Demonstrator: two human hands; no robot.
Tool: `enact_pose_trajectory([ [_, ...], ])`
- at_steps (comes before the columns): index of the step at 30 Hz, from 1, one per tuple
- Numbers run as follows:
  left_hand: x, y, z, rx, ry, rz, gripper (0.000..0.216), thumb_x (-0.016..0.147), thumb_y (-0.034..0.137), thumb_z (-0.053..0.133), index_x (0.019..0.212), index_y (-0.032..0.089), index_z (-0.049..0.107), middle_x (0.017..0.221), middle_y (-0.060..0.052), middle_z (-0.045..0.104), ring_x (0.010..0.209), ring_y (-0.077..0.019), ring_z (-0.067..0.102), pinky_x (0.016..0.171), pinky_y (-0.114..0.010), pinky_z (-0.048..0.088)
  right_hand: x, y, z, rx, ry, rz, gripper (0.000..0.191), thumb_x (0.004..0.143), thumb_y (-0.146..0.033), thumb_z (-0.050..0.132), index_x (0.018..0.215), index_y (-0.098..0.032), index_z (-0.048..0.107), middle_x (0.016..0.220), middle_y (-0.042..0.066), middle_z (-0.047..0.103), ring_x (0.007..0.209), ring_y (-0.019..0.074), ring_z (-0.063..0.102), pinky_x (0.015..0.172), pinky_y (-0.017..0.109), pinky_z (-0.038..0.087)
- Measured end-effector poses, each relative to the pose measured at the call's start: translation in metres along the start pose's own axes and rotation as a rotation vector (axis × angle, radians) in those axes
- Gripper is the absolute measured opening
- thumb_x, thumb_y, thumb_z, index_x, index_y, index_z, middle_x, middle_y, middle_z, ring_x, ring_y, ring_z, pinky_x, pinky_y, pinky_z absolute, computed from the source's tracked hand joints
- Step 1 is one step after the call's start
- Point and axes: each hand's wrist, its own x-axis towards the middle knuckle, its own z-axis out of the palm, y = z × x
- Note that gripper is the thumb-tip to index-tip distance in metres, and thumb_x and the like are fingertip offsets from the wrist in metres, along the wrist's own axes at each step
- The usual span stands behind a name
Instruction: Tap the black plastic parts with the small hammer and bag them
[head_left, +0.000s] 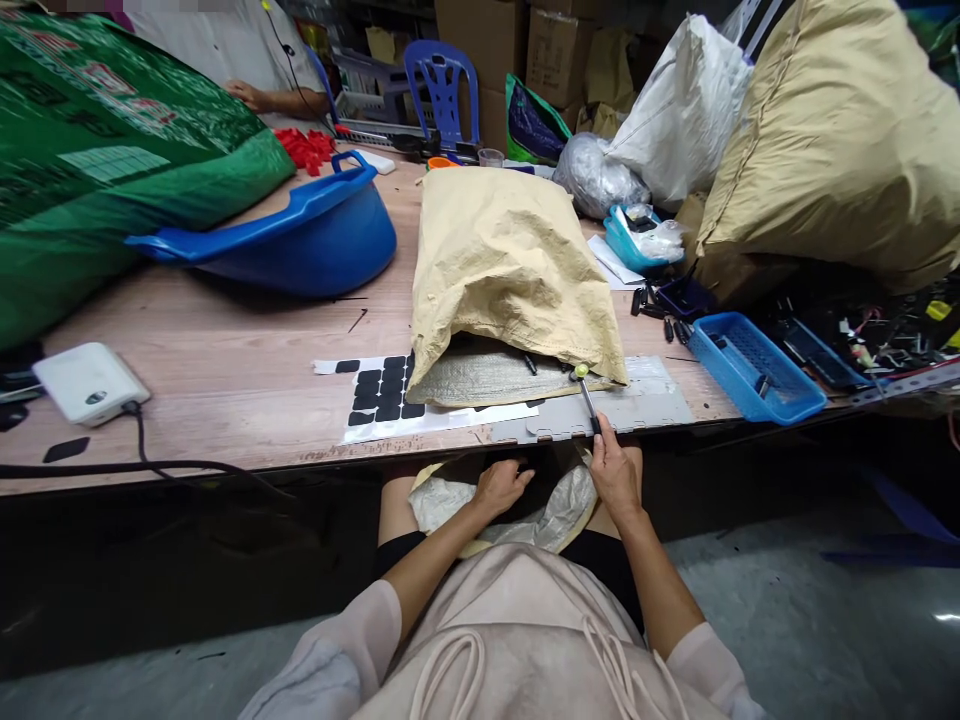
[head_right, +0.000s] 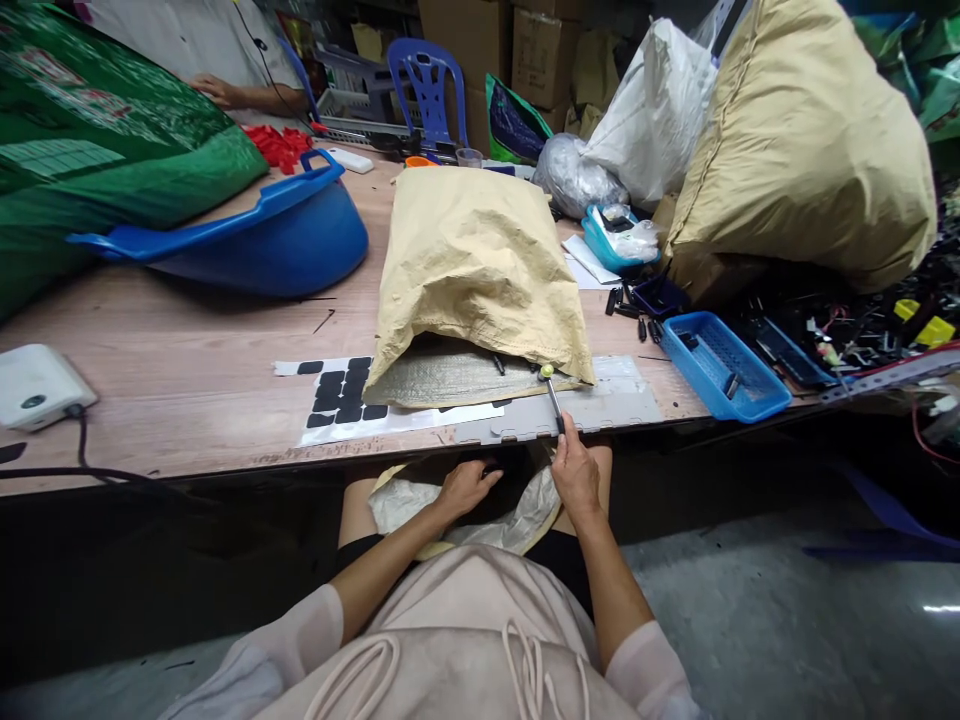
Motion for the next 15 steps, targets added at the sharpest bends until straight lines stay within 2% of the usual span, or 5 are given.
enact_pose_trajectory([
  [3,0.002,0.001,-0.005,0.070,-0.057,-0.060,0.034,0.099,0.036,0.056,0.125,0.021,0.073,0.120,-0.015,0.078,0.117,-0.0320,0.072,0.090,-0.038,0.054,0.000,0.000,0.000,-0.020,-0.005,0.013,0.055,0.103,-0.032,0.042,0.156,-0.022,0.055,0.127,0.013,0.077,0.090,0.0256,0.079,0.078,0.030,0.061],
  [6,-0.008,0.009,-0.022,0.065,-0.130,0.076,0.033,0.092,0.033,0.065,0.121,0.023,0.075,0.105,-0.010,0.081,0.105,-0.0292,0.075,0.083,-0.035,0.054,-0.001,-0.001,0.001,-0.034,-0.011,0.021,0.055,0.104,-0.032,0.041,0.156,-0.022,0.054,0.123,0.013,0.079,0.085,0.0251,0.079,0.077,0.031,0.060],
  [9,-0.010,0.017,-0.057,-0.060,-0.140,0.254,0.022,0.090,0.037,0.066,0.103,0.024,0.079,0.086,-0.003,0.079,0.083,-0.0225,0.074,0.072,-0.029,0.051,-0.001,0.000,0.002,-0.041,-0.008,0.023,0.055,0.104,-0.032,0.041,0.156,-0.021,0.055,0.118,0.013,0.080,0.082,0.0258,0.079,0.076,0.032,0.060],
  [11,0.001,0.017,-0.090,-0.154,-0.024,0.312,0.026,0.094,0.041,0.060,0.094,0.022,0.079,0.082,-0.002,0.077,0.078,-0.0201,0.071,0.070,-0.028,0.051,-0.001,0.001,0.003,-0.030,0.011,0.012,0.055,0.103,-0.032,0.042,0.155,-0.022,0.056,0.118,0.012,0.080,0.085,0.0257,0.079,0.076,0.031,0.061],
  [15,0.046,0.004,-0.153,-0.105,0.539,0.148,0.027,0.095,0.029,0.056,0.114,0.018,0.073,0.109,-0.009,0.074,0.096,-0.0241,0.068,0.088,-0.036,0.055,0.000,0.003,0.005,0.007,0.037,-0.020,0.054,0.103,-0.031,0.043,0.154,-0.022,0.057,0.127,0.011,0.078,0.099,0.0252,0.079,0.082,0.029,0.061],
])
